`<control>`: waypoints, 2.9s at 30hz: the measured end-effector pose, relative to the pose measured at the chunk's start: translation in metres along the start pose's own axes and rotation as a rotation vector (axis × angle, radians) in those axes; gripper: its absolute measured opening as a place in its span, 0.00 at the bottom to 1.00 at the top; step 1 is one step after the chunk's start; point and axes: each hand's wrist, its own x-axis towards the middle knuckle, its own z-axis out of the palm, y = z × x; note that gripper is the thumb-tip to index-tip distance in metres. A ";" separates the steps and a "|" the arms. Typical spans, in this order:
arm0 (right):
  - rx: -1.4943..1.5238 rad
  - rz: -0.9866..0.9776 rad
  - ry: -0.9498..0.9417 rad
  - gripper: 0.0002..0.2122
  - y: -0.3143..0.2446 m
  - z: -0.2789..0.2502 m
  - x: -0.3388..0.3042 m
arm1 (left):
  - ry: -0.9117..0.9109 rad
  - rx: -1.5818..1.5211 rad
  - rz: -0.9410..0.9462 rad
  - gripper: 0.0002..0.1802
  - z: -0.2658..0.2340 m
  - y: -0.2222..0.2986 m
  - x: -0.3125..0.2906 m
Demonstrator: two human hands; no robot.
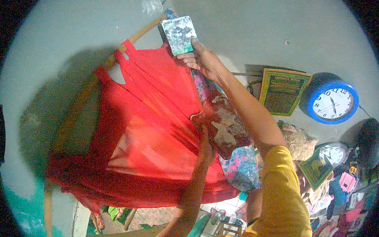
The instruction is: The person applies white plaster to a wall using a putty knife, scooping material from a handheld hawk.
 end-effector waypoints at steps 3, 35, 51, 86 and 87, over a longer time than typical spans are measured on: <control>0.061 0.016 0.041 0.22 0.020 0.007 0.021 | 0.041 0.023 0.027 0.32 -0.022 -0.016 0.006; 0.342 0.144 0.249 0.09 0.060 -0.025 0.115 | 0.069 -0.022 -0.098 0.29 -0.028 -0.036 0.026; -0.011 0.046 0.324 0.08 -0.007 -0.091 0.061 | -0.070 -0.002 -0.124 0.31 -0.018 -0.044 0.023; -1.727 -0.894 0.158 0.14 -0.066 0.002 0.000 | -0.045 -0.044 -0.103 0.33 0.008 -0.002 0.028; -1.733 -0.881 0.171 0.12 -0.061 0.001 0.009 | -0.039 -0.042 -0.106 0.33 0.008 0.000 0.026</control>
